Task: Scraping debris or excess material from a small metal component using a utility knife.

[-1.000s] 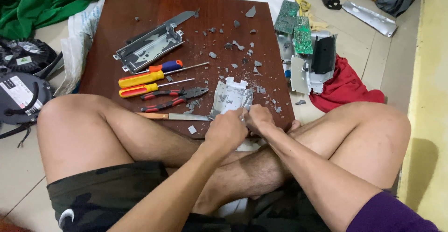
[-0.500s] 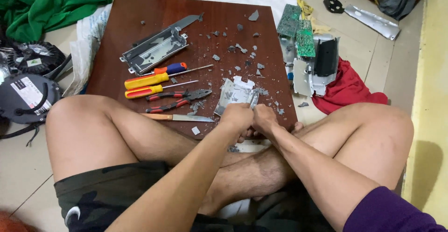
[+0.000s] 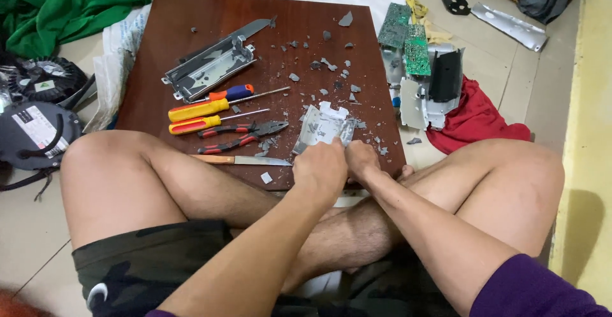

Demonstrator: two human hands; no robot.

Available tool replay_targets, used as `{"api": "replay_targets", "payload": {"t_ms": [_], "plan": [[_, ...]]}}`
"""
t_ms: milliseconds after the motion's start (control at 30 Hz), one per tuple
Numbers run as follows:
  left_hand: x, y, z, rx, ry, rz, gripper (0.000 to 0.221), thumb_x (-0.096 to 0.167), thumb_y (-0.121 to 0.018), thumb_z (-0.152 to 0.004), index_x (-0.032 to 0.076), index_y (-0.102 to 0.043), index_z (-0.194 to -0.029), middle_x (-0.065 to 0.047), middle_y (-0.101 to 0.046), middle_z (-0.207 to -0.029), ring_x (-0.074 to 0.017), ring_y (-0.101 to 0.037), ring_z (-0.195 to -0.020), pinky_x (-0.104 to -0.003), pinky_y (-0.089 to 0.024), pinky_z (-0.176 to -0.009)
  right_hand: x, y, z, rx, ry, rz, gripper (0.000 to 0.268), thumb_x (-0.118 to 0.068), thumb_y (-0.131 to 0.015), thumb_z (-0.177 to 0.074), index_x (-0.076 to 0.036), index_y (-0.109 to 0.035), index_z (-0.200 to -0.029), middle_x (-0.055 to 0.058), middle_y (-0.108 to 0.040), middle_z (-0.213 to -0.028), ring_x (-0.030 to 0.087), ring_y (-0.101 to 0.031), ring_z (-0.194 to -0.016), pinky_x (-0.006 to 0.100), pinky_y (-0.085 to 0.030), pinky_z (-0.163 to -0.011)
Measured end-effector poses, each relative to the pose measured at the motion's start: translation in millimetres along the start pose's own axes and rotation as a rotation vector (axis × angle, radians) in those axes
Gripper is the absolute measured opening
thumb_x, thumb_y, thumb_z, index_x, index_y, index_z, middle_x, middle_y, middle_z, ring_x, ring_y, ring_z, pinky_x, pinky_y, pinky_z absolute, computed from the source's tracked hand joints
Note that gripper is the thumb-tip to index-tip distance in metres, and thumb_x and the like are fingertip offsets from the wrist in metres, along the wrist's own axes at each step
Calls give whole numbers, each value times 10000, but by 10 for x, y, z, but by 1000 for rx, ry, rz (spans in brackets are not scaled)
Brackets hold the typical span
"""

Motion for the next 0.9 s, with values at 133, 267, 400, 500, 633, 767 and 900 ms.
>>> {"api": "replay_targets", "payload": {"t_ms": [133, 267, 400, 500, 633, 767, 900], "plan": [[-9, -243, -615, 11, -3, 31, 373, 172, -463, -1046, 24, -736, -1253, -204, -761, -1112, -437, -720, -1140, -642, -584, -876, 72, -171, 110, 49, -464, 45, 306, -161, -594, -1014, -118, -796, -1240, 83, -780, -1278, 295, -724, -1204, 533, -560, -975], [-98, -89, -553, -16, -33, 198, 438, 248, -484, -989, 78, -740, -1302, -241, -762, -1189, -452, -698, -1210, -602, -569, -981, -114, 267, 1036, -41, -79, -160, 356, -274, -580, -970, -82, -817, -1153, 173, -821, -1039, 360, -768, -1084, 552, -586, -920], [-396, 41, 28, -3, 45, 343, 554, 323, -450, -993, 126, -607, -1487, -242, -736, -1244, -476, -678, -1227, -603, -536, -1032, 34, 440, 621, 119, 64, -114, 520, -583, -595, -980, -110, -658, -1189, 267, -700, -1300, 470, -665, -1250, 614, -573, -990], [-514, 33, 375, -17, 105, 332, 564, 252, -464, -1005, 120, -549, -1546, -320, -711, -1240, -513, -665, -1228, -611, -542, -1043, -13, 592, 385, 143, 208, -201, 493, -461, -644, -984, -139, -562, -1348, 117, -770, -1083, 371, -749, -1081, 542, -579, -961], [-649, -54, 569, -11, 104, 317, 551, 271, -490, -1007, 144, -561, -1539, -316, -719, -1218, -518, -683, -1196, -611, -548, -1027, 44, 310, -87, 62, 239, -149, 540, -434, -708, -936, -131, -601, -1370, 167, -735, -1216, 293, -787, -959, 532, -578, -981], [-628, -48, 649, -50, 87, 349, 524, 282, -470, -1007, 191, -619, -1501, -301, -737, -1177, -525, -699, -1152, -601, -570, -986, 87, 200, 106, 12, 176, -221, 438, -469, -635, -935, -119, -672, -1196, 114, -775, -741, 285, -794, -689, 415, -603, -807], [-540, -44, 645, -14, 73, 284, 500, 221, -461, -1014, 201, -639, -1481, -289, -747, -1108, -502, -732, -1080, -589, -608, -915, 64, 56, 394, -81, 176, -120, 585, -562, -530, -976, -52, -754, -1156, 185, -800, -794, 263, -791, -630, 426, -630, -809]]}}
Point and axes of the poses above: each hand's wrist, its own z-axis away from the middle knuckle, its own y-axis out of the back of the hand, x = y × z, the point moved 3 cm from there along -z, towards the middle knuckle
